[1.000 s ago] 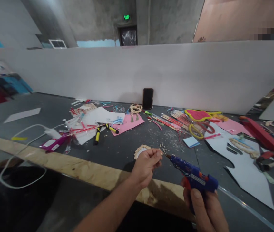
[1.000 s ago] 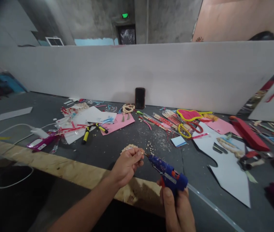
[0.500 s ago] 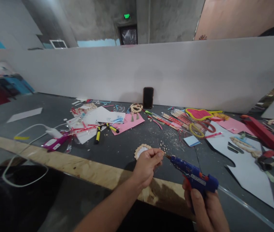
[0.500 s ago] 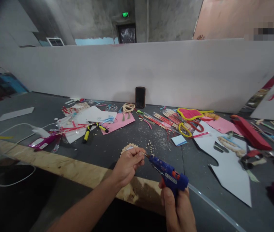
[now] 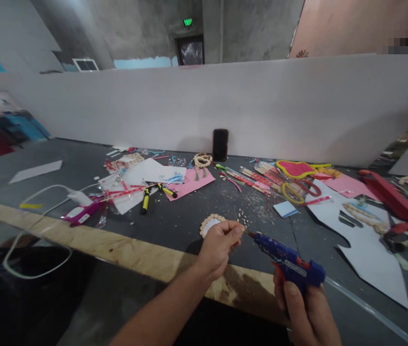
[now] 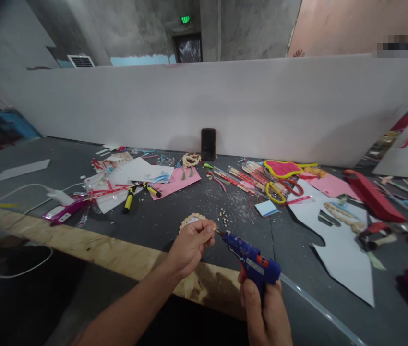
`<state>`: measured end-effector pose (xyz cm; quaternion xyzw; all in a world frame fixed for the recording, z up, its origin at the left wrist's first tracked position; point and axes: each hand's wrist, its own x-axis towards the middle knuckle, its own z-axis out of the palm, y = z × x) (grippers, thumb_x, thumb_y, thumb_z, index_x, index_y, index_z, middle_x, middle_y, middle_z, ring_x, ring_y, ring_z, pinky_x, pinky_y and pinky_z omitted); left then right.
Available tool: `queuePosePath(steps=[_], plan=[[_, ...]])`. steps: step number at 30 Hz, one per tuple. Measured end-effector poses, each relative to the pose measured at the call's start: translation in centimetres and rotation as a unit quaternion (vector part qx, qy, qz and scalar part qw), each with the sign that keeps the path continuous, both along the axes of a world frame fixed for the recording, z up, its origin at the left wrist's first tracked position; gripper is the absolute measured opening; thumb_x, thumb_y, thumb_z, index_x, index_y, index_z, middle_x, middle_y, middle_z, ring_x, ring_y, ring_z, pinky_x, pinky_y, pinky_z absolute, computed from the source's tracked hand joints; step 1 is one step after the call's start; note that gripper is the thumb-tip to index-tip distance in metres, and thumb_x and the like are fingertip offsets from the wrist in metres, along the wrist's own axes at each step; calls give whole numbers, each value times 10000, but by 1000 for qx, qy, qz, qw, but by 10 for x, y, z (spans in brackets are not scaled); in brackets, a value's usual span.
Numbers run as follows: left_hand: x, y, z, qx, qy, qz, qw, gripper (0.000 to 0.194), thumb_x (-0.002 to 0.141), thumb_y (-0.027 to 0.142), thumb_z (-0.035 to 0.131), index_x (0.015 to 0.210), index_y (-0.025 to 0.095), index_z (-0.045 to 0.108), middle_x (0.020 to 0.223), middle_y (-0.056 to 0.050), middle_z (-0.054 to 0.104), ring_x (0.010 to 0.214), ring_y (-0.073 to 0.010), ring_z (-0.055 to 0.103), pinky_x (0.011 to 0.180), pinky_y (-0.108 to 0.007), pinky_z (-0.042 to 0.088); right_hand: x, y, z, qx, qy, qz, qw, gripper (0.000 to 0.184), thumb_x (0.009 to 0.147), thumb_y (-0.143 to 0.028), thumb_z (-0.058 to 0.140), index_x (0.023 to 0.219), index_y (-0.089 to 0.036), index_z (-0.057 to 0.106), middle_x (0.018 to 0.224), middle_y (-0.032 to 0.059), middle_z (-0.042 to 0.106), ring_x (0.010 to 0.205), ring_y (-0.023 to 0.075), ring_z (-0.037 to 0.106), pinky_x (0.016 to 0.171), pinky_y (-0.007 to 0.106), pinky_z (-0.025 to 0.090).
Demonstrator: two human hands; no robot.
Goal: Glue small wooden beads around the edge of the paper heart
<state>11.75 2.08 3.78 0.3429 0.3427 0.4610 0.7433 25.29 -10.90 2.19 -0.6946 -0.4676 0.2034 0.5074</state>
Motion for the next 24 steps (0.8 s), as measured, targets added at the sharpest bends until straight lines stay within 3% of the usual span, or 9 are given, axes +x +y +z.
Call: queuePosePath(steps=[8,12,16,19,24], plan=[[-2,1,2,18,0,15,1000,378,548,422,823,713,131,647,586,29,519,529,-68,442,532,-208,317,11,-4,-4,-23,-1,17,1000,424,833,-548,467,984,-178,609,804,69,662,658,179,608,584,268,503],[-11,4,4,29,3,29,999,322,595,385,806,696,139,624,603,28,519,539,-68,434,536,-211,313,39,4,11,-59,-41,-62,996,476,799,-626,435,883,-200,630,729,54,684,639,189,624,553,268,494],[-21,3,2,36,4,41,998,311,625,390,792,701,143,619,619,29,521,556,-69,434,545,-211,314,78,24,22,-158,-115,-50,979,509,758,-686,370,674,-237,597,563,50,649,514,204,597,499,309,459],[-26,-2,-2,29,5,45,999,299,643,388,783,730,150,624,607,36,515,558,-70,436,553,-209,319,102,36,24,-249,-200,-36,947,522,748,-698,333,599,-248,553,537,69,641,514,242,613,511,349,449],[-31,-11,-8,20,6,34,999,269,678,366,767,734,146,624,603,38,511,565,-68,428,564,-206,324,111,36,36,-393,-372,-45,840,490,839,-606,299,714,-247,608,671,106,688,640,306,663,544,381,431]])
